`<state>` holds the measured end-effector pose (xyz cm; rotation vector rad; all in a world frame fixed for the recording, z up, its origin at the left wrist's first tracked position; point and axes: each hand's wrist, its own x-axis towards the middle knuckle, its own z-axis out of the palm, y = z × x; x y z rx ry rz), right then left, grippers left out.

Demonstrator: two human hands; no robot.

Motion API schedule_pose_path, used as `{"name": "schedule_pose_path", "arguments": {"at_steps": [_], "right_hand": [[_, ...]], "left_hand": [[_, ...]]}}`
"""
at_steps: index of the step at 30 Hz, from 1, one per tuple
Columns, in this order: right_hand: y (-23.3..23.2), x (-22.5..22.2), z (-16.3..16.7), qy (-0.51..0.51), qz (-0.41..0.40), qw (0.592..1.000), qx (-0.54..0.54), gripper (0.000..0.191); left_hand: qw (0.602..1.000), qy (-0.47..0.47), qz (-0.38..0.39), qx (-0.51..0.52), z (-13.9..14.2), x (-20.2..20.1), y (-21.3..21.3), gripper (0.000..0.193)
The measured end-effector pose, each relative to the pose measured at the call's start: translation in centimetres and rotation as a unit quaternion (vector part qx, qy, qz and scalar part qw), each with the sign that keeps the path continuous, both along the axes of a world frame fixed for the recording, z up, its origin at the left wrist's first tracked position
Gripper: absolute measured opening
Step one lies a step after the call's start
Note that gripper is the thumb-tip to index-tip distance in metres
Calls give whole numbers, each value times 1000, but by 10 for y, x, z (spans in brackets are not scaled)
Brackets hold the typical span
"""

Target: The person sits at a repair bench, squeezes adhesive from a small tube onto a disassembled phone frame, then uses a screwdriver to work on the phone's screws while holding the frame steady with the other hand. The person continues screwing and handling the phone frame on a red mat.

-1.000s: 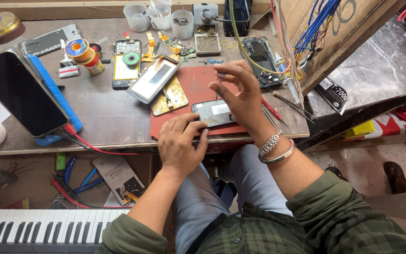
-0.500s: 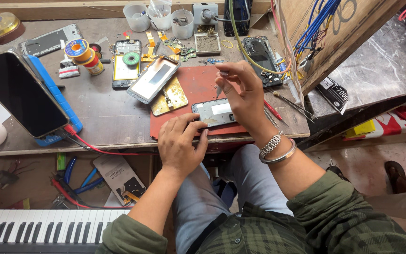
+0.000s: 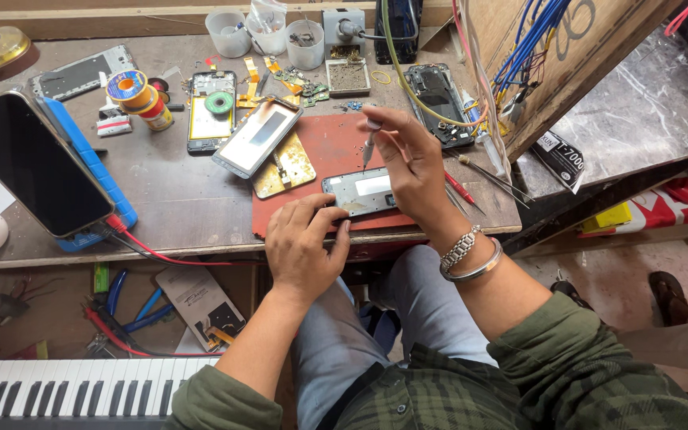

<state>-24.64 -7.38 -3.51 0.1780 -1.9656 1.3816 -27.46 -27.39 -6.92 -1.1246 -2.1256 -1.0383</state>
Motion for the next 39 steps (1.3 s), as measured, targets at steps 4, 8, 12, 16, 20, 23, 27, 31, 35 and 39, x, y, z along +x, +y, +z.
{"name": "schedule_pose_path", "arguments": {"at_steps": [4,8,12,16,20,23,27,31,35,39], "right_hand": [[-1,0,2,53,-40,996,54,36],[0,2,2,26,-15,1000,0,33],[5,-2,0,48,-65,994,70,40],[6,-4,-6,28,-2,1000,-13,38],[9,-3,-9,20,-21,998,58,54],[11,-3,-10,-4,-61,989,134,75],[13,-1,-10,-51,-13,995,88,84],[13,3,-9,-25,13,995,99,84],[14,0,-3,-6,3,996,86,82],[19,-6,1,-25,-32,993,110,63]], "left_hand": [[1000,1,2,0,0,0,0,11],[1000,-1,1,-2,-1,0,-1,11],[1000,-1,3,-1,-1,-1,0,11],[1000,2,1,3,-1,-1,0,12],[1000,2,1,-3,-1,0,0,12],[1000,-1,1,-2,0,1,-1,12],[1000,-2,2,-3,0,0,-1,12],[1000,-2,2,-5,0,0,0,12],[1000,0,3,-4,0,0,0,11],[1000,-1,0,-1,0,0,0,12]]}}
